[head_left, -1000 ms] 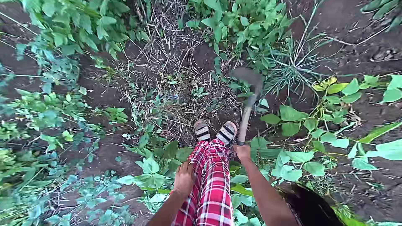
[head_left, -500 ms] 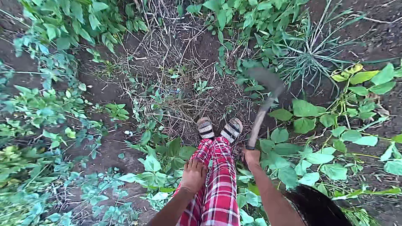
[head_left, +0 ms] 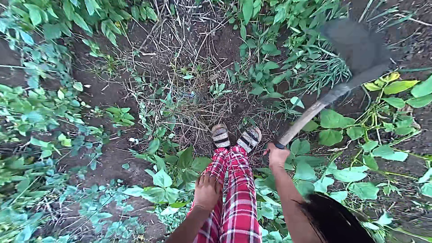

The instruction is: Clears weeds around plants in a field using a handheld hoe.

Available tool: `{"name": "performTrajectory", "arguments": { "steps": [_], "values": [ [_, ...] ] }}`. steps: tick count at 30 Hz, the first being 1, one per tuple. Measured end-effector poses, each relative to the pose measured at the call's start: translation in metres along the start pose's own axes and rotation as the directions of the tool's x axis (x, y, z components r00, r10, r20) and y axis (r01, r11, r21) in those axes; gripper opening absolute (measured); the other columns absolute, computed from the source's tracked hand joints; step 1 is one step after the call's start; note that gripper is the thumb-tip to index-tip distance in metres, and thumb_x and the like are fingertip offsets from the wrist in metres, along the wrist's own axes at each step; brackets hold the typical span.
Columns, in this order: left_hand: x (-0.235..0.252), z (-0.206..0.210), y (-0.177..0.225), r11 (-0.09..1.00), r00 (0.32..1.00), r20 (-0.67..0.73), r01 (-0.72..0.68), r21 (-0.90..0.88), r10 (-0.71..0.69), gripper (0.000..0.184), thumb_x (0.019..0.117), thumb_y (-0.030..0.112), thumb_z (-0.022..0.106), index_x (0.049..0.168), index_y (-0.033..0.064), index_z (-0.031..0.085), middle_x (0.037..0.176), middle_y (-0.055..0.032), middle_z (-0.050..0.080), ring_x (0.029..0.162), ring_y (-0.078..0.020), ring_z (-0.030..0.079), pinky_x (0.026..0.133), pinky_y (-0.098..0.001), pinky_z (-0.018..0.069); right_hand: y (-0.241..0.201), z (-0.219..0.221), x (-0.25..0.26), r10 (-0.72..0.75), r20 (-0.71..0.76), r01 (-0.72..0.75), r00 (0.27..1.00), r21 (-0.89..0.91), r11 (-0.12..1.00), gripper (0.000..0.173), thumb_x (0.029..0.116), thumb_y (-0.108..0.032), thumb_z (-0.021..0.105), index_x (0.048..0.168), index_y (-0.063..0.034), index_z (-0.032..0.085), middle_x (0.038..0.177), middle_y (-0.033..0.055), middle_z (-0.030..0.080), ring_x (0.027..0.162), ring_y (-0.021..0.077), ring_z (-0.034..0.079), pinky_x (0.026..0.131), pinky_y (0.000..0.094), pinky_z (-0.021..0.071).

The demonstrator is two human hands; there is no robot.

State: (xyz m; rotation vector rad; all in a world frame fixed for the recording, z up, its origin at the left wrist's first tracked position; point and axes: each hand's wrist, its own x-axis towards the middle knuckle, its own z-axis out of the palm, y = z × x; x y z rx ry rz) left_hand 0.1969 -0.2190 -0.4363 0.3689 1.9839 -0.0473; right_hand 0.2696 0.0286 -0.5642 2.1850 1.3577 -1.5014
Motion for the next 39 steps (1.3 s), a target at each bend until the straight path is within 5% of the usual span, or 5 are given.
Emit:
{"name": "performTrajectory", "arguments": {
  "steps": [5,14,19,33,39],
  "values": [
    [0.007,-0.017,0.007,0.997,0.985,0.161,0.057,0.052,-0.065,0.044,0.1071,0.030,0.043,0.135,0.0039,0.064,0.151,-0.0153,0.054,0.140,-0.0333,0.050,0.117,-0.0520,0.0354,0.075,-0.039,-0.047,0.513,0.209,-0.361,0.833,-0.498,0.788,0.032,0.0980,-0.012,0.063,0.124,0.0030,0.050,0.077,0.0069,0.054,0.055,0.0149,0.053,0.053,0.0327,0.0502],
    [0.010,-0.022,0.007,0.993,0.977,0.199,0.053,0.109,-0.074,0.045,0.1076,0.030,0.041,0.136,0.0036,0.063,0.152,-0.0169,0.053,0.141,-0.0352,0.049,0.116,-0.0541,0.0354,0.033,-0.057,-0.066,0.201,-0.017,-0.199,0.980,-0.243,0.950,0.014,0.0937,-0.006,0.067,0.097,0.0042,0.057,0.062,0.0056,0.056,0.047,0.0145,0.057,0.049,0.0324,0.0544],
    [0.008,-0.023,0.009,0.987,0.969,0.225,0.069,0.146,-0.101,0.045,0.1082,0.029,0.039,0.138,0.0043,0.062,0.153,-0.0159,0.052,0.142,-0.0338,0.048,0.116,-0.0529,0.0354,0.076,-0.032,-0.063,0.434,0.131,-0.270,0.891,-0.616,0.740,0.030,0.0924,-0.018,0.072,0.110,0.0050,0.065,0.086,0.0168,0.068,0.069,0.0262,0.067,0.067,0.0463,0.0576],
    [0.016,-0.028,0.022,0.973,0.996,0.091,-0.007,0.231,-0.015,0.040,0.1059,0.029,0.049,0.129,0.0033,0.069,0.146,-0.0175,0.058,0.135,-0.0360,0.055,0.112,-0.0545,0.0408,-0.108,-0.049,0.044,0.147,0.013,-0.120,0.989,0.652,0.749,0.008,0.1004,-0.008,0.060,0.103,-0.0028,0.055,0.067,0.0033,0.054,0.047,0.0128,0.053,0.047,0.0304,0.0542],
    [0.021,-0.029,0.020,0.957,0.993,0.105,0.016,0.290,-0.049,0.041,0.1061,0.029,0.048,0.131,0.0034,0.068,0.147,-0.0161,0.057,0.137,-0.0341,0.054,0.114,-0.0530,0.0395,0.019,0.008,0.028,0.324,0.204,-0.365,0.924,0.212,0.907,0.021,0.0957,-0.006,0.063,0.112,0.0059,0.056,0.074,0.0099,0.056,0.055,0.0175,0.055,0.054,0.0347,0.0522]
  ]
}}
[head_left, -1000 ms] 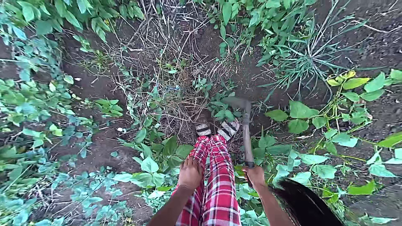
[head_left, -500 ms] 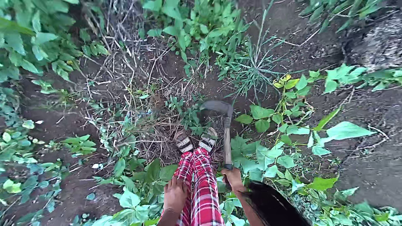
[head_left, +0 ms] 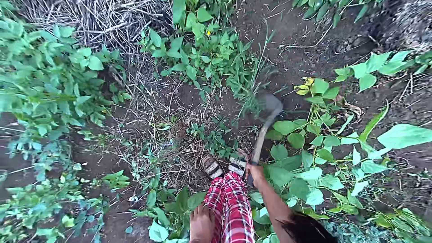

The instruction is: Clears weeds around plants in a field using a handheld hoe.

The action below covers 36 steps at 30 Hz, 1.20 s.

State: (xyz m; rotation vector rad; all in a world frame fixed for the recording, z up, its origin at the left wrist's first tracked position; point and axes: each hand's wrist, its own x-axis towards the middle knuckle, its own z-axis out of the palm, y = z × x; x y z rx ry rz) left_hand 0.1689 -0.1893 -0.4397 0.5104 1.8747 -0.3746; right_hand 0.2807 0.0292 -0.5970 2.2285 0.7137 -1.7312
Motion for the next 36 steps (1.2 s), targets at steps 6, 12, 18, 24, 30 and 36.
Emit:
{"name": "performTrajectory", "arguments": {
  "steps": [6,12,18,24,30,36],
  "values": [
    [0.000,-0.001,0.006,0.997,0.998,0.067,-0.003,0.081,-0.002,0.043,0.1072,0.029,0.044,0.135,0.0042,0.065,0.151,-0.0156,0.054,0.140,-0.0344,0.051,0.114,-0.0544,0.0383,0.044,-0.025,-0.048,0.105,0.096,-0.090,0.990,-0.151,0.984,0.017,0.0901,-0.002,0.071,0.103,0.0046,0.062,0.068,0.0084,0.061,0.052,0.0152,0.057,0.050,0.0313,0.0516],
    [-0.001,0.001,0.003,0.998,1.000,0.028,-0.010,0.064,0.008,0.040,0.1062,0.029,0.047,0.130,0.0038,0.069,0.147,-0.0162,0.057,0.136,-0.0355,0.054,0.113,-0.0536,0.0406,-0.139,0.001,-0.041,-0.287,0.024,0.233,0.958,0.520,0.821,0.007,0.1014,-0.005,0.056,0.095,-0.0026,0.054,0.060,0.0026,0.053,0.046,0.0132,0.053,0.049,0.0311,0.0550],
    [-0.001,0.005,-0.004,1.000,0.993,-0.118,0.002,0.020,0.000,0.035,0.1015,0.026,0.056,0.119,0.0019,0.074,0.138,-0.0177,0.065,0.126,-0.0369,0.062,0.107,-0.0546,0.0459,-0.139,0.033,0.082,-0.344,0.129,0.276,0.930,0.374,0.886,0.007,0.0970,-0.016,0.057,0.093,-0.0106,0.057,0.066,-0.0016,0.052,0.052,0.0114,0.052,0.055,0.0322,0.0536],
    [-0.001,-0.003,0.001,0.999,0.999,-0.046,0.023,0.047,-0.020,0.036,0.1031,0.024,0.052,0.124,0.0024,0.071,0.143,-0.0164,0.061,0.130,-0.0352,0.059,0.109,-0.0531,0.0435,-0.020,0.011,0.060,0.002,0.092,-0.005,0.996,0.033,0.999,0.014,0.0923,-0.004,0.064,0.103,0.0001,0.057,0.065,0.0045,0.055,0.046,0.0140,0.053,0.045,0.0309,0.0511],
    [0.000,-0.002,0.009,0.998,0.998,-0.061,0.012,0.069,-0.008,0.037,0.1029,0.024,0.051,0.124,0.0029,0.072,0.142,-0.0156,0.062,0.129,-0.0353,0.060,0.107,-0.0539,0.0450,-0.114,0.020,0.025,-0.269,0.080,0.186,0.960,0.535,0.824,0.021,0.1011,-0.004,0.047,0.081,-0.0073,0.052,0.055,0.0003,0.051,0.044,0.0128,0.051,0.048,0.0305,0.0536],
    [0.000,-0.003,0.010,0.998,0.999,-0.012,0.048,0.048,-0.048,0.036,0.1036,0.023,0.051,0.126,0.0038,0.071,0.144,-0.0145,0.060,0.132,-0.0348,0.057,0.111,-0.0531,0.0426,-0.029,0.019,0.092,-0.026,0.169,0.062,0.985,-0.207,0.976,0.022,0.0957,-0.008,0.063,0.113,0.0044,0.057,0.074,0.0062,0.057,0.053,0.0143,0.054,0.054,0.0321,0.0525]
  ]
}}
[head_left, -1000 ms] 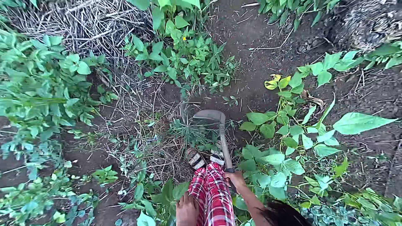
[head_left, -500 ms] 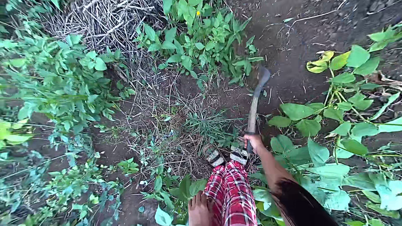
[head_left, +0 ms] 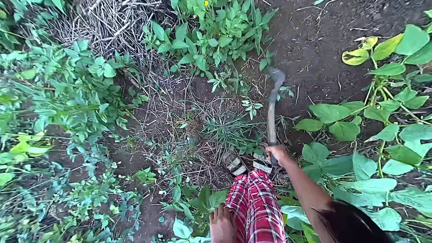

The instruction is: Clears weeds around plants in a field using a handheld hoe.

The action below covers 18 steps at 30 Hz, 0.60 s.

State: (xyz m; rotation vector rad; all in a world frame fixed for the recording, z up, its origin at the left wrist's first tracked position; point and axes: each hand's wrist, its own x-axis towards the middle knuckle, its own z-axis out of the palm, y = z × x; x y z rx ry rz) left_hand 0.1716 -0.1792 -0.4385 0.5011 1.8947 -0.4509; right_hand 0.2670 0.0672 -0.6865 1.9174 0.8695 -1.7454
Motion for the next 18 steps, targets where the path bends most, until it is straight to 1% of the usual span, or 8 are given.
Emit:
{"name": "performTrajectory", "arguments": {
  "steps": [2,4,7,9,11,13,16,18],
  "values": [
    [0.001,-0.001,0.001,1.000,0.999,0.037,0.012,0.020,-0.012,0.037,0.1046,0.023,0.049,0.129,0.0050,0.070,0.147,-0.0140,0.058,0.134,-0.0341,0.056,0.112,-0.0535,0.0410,0.042,-0.008,-0.014,0.111,0.004,-0.108,0.994,-0.206,0.973,0.028,0.0922,-0.008,0.069,0.115,0.0052,0.059,0.075,0.0073,0.058,0.054,0.0147,0.054,0.054,0.0326,0.0506],
    [0.001,0.000,0.003,0.999,0.997,0.078,0.010,0.044,-0.014,0.038,0.1058,0.024,0.047,0.132,0.0061,0.068,0.149,-0.0134,0.057,0.135,-0.0334,0.054,0.113,-0.0529,0.0396,0.066,-0.019,-0.035,0.154,-0.005,-0.152,0.988,-0.201,0.968,0.027,0.0902,-0.008,0.072,0.111,0.0048,0.061,0.074,0.0085,0.059,0.053,0.0155,0.055,0.052,0.0330,0.0506],
    [0.000,0.003,0.009,0.998,0.996,0.090,-0.013,0.062,0.007,0.038,0.1056,0.024,0.047,0.131,0.0060,0.068,0.148,-0.0137,0.057,0.135,-0.0340,0.054,0.112,-0.0534,0.0401,0.055,-0.034,-0.059,0.107,-0.025,-0.106,0.994,0.038,0.994,0.019,0.0914,-0.004,0.068,0.106,0.0037,0.058,0.068,0.0070,0.057,0.049,0.0150,0.054,0.048,0.0318,0.0508],
    [-0.001,0.004,0.011,0.998,0.998,0.066,-0.025,0.061,0.021,0.037,0.1052,0.024,0.047,0.128,0.0054,0.070,0.145,-0.0139,0.059,0.133,-0.0349,0.056,0.110,-0.0536,0.0418,0.024,-0.038,-0.062,-0.029,-0.053,0.043,0.998,0.284,0.958,0.004,0.0942,-0.001,0.059,0.097,0.0005,0.056,0.063,0.0039,0.056,0.045,0.0129,0.053,0.046,0.0293,0.0520],
    [-0.002,0.005,0.009,0.999,0.999,0.022,-0.031,0.033,0.030,0.035,0.1037,0.022,0.050,0.125,0.0044,0.072,0.142,-0.0148,0.062,0.130,-0.0353,0.059,0.109,-0.0535,0.0436,-0.011,-0.037,-0.050,-0.181,-0.117,0.215,0.977,0.488,0.846,0.012,0.0955,0.001,0.050,0.085,-0.0053,0.053,0.058,0.0005,0.055,0.045,0.0119,0.054,0.048,0.0297,0.0542],
    [-0.003,0.005,0.007,0.999,0.999,-0.032,-0.040,-0.009,0.039,0.033,0.1017,0.021,0.054,0.122,0.0034,0.073,0.139,-0.0157,0.064,0.126,-0.0363,0.061,0.107,-0.0543,0.0454,-0.019,-0.035,-0.021,-0.248,-0.169,0.301,0.954,0.556,0.775,0.019,0.0949,0.002,0.047,0.080,-0.0088,0.052,0.057,-0.0005,0.056,0.046,0.0132,0.055,0.051,0.0320,0.0561],
    [0.000,0.003,0.005,0.999,0.998,-0.055,-0.038,-0.034,0.036,0.032,0.1004,0.019,0.055,0.121,0.0032,0.074,0.138,-0.0155,0.065,0.125,-0.0366,0.062,0.106,-0.0552,0.0455,0.047,-0.031,0.002,-0.099,-0.086,0.119,0.991,0.286,0.951,0.001,0.0924,0.001,0.056,0.093,0.0007,0.056,0.063,0.0034,0.056,0.049,0.0140,0.055,0.052,0.0314,0.0536],
    [0.000,0.001,0.006,0.999,1.000,-0.019,-0.025,-0.029,0.025,0.033,0.1011,0.019,0.054,0.123,0.0031,0.073,0.141,-0.0150,0.063,0.128,-0.0355,0.060,0.108,-0.0544,0.0444,0.093,-0.033,-0.018,0.075,-0.007,-0.075,0.997,0.050,0.996,0.014,0.0938,-0.002,0.061,0.106,0.0047,0.057,0.069,0.0051,0.054,0.050,0.0130,0.051,0.051,0.0301,0.0500]
  ]
}}
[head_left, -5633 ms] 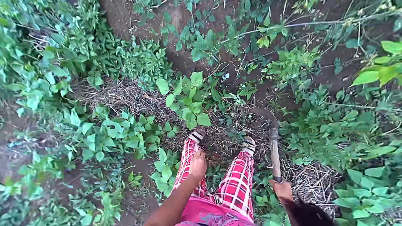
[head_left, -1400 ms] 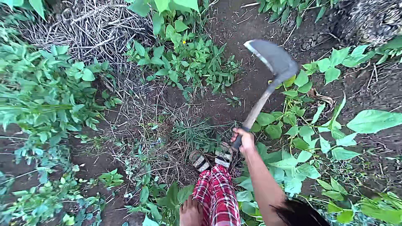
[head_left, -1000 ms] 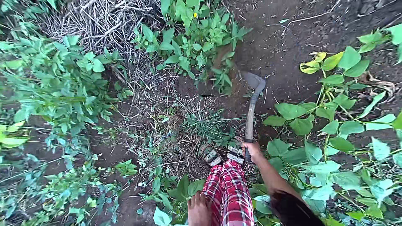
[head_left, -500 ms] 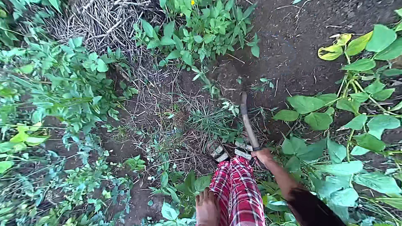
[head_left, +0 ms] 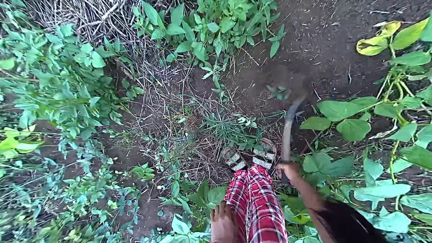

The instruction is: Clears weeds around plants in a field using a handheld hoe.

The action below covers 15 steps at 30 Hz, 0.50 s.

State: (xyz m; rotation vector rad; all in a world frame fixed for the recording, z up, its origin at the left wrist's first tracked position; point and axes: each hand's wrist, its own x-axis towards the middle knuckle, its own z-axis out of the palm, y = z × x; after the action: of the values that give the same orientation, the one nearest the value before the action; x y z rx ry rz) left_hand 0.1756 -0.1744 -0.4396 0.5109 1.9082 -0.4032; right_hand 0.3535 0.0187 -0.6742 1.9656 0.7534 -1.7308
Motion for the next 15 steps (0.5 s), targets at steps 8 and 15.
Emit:
{"name": "performTrajectory", "arguments": {
  "steps": [8,15],
  "values": [
    [-0.002,-0.031,0.021,0.999,0.999,0.032,0.009,-0.052,-0.007,0.036,0.1043,0.018,0.049,0.132,0.0033,0.067,0.147,-0.0160,0.057,0.136,-0.0353,0.053,0.114,-0.0536,0.0385,-0.051,-0.018,-0.095,-0.057,-0.152,0.027,0.987,-0.190,0.981,0.027,0.0900,-0.007,0.073,0.111,0.0067,0.064,0.081,0.0145,0.067,0.066,0.0218,0.065,0.065,0.0407,0.0565],
    [-0.071,-0.101,0.143,0.696,0.814,-0.449,-0.562,-0.447,0.368,0.026,0.0976,0.003,0.056,0.116,-0.0048,0.074,0.131,-0.0220,0.068,0.118,-0.0408,0.066,0.104,-0.0539,0.0503,-0.230,-0.021,-0.137,-0.360,-0.202,0.385,0.911,0.100,0.918,0.022,0.0932,0.002,0.065,0.113,0.0074,0.059,0.076,0.0098,0.067,0.057,0.0140,0.063,0.056,0.0303,0.0563]
  ]
}}
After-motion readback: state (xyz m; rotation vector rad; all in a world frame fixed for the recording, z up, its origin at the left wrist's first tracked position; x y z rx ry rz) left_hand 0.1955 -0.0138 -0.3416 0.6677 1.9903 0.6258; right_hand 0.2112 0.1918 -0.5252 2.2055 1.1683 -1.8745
